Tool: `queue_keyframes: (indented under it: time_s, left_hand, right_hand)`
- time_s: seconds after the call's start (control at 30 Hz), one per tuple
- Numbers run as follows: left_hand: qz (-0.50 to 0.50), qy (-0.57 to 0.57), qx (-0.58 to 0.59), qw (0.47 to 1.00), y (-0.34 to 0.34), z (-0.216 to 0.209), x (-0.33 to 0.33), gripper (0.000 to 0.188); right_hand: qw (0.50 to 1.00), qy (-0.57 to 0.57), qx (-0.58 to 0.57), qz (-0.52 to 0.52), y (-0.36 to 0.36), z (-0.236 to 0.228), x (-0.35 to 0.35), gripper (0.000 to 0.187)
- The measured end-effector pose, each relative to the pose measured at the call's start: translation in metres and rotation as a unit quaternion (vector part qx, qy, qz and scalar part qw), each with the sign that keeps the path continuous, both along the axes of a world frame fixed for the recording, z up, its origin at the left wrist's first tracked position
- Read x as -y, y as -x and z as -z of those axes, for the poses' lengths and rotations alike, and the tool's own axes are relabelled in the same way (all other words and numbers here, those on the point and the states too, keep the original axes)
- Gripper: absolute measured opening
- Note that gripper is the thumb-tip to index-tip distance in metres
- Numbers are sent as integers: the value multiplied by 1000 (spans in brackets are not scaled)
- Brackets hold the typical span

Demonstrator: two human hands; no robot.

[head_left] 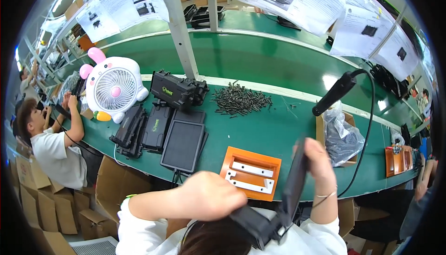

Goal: The recorder is assembling electronic components, involving plastic housings and solar panels, using an electric screwdriver.

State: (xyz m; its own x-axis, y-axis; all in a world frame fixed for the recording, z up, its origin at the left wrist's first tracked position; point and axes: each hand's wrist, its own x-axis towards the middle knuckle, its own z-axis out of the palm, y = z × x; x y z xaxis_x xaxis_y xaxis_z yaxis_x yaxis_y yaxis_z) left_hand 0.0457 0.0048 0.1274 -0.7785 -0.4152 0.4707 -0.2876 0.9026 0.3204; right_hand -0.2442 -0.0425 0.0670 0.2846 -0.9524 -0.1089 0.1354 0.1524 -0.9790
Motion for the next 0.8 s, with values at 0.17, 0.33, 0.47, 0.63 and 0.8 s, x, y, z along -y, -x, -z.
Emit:
queue_keyframes:
  time_s: [0.17, 0.33, 0.47, 0.63, 0.8]
  left_hand:
    - [-24, 167, -94, 981, 52, 2, 2, 15]
    - [-10, 36, -108, 993, 33, -13, 18, 21]
    - [-126, 90, -14, 988, 28, -6, 58, 27]
    - [-184, 217, 11, 959, 94, 51, 114, 13]
    - [-222, 260, 76, 937, 138, 103, 140, 9]
  right_hand:
    - [946, -168, 219, -171, -93, -1, -31, 29]
    - [965, 246, -91, -15, -84, 3, -28, 24]
    - [723, 404, -210, 520, -8, 2, -9, 29]
    - [740, 382, -183, 522, 35, -21, 35, 47]
    - [841, 322, -53, 432, 53, -25, 52, 57]
